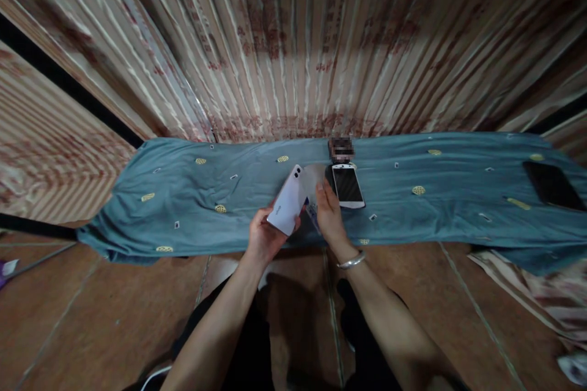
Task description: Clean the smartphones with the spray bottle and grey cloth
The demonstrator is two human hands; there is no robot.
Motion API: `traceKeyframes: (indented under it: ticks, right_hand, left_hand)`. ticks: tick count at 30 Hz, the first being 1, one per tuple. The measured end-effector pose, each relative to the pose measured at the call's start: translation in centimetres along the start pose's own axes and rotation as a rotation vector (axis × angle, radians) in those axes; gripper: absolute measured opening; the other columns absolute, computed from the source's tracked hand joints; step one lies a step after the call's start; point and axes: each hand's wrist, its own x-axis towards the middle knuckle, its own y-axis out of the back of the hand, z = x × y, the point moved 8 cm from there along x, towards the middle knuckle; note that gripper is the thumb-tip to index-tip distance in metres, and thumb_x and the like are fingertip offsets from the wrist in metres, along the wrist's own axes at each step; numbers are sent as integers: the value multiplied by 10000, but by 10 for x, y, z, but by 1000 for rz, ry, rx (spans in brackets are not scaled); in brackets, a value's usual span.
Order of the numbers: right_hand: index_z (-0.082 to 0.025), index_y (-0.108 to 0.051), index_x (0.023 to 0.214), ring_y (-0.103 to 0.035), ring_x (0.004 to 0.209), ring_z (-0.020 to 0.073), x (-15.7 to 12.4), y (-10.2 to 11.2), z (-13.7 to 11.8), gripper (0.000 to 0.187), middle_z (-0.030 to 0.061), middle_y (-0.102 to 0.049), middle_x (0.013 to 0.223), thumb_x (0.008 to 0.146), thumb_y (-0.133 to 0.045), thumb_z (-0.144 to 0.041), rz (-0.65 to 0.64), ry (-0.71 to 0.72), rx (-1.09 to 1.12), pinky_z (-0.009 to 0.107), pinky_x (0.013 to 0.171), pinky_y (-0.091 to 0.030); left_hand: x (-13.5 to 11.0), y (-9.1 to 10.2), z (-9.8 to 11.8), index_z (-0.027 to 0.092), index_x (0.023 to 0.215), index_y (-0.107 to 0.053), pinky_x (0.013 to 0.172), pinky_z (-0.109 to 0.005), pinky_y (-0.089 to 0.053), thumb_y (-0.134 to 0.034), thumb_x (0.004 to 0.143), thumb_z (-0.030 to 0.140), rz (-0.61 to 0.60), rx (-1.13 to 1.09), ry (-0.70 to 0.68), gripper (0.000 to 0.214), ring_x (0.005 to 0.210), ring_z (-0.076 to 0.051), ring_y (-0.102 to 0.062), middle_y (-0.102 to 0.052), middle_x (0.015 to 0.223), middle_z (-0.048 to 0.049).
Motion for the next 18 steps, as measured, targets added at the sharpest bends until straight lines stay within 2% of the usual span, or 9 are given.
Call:
traceKeyframes:
  ticks: [3,7,10,14,18]
  right_hand:
    - [-211,-602,1320,-396,1433,218,-3,-9,-10,527,87,-548,1452,913,-537,-540,-77,161,-178,425,1235,-206]
    - [-239,-490,1439,-278,1492,192,-20,-36,-22,508,44,-378,1581,976,-434,-439,-312,390,-449,442,1256,-148]
    - [-240,-396,1504,-227,1510,180,-33,-48,-23,534,39,-298,1619,989,-409,-381,-422,454,-555,426,1259,-154]
    - [-252,-335,1533,-206,1515,171,-36,-48,-19,548,35,-267,1632,999,-383,-366,-450,464,-600,421,1260,-153]
    - [-255,-326,1535,-214,1512,178,-23,-37,-21,547,36,-266,1632,1002,-366,-369,-396,451,-599,436,1257,-153]
  left_hand:
    - [-5,-3,-8,183,1192,-616,822,-444,-541,-609,654,259,-22,-11,32,543,943,-284,-684,-727,1024,-87]
    - [-7,0,-6,200,1194,-638,846,-380,-530,-607,660,219,-40,-15,3,535,821,-199,-655,-729,921,-30]
    - [-6,4,0,208,1211,-646,813,-330,-519,-616,672,232,-43,27,-27,540,791,-182,-641,-728,891,-21]
    - [-6,6,-1,205,1213,-654,735,-307,-519,-630,669,247,-39,67,-20,546,770,-180,-638,-725,896,-28]
    - [-12,-3,-9,170,1201,-659,799,-380,-542,-634,662,274,-121,140,-13,549,925,-252,-659,-722,1034,-76]
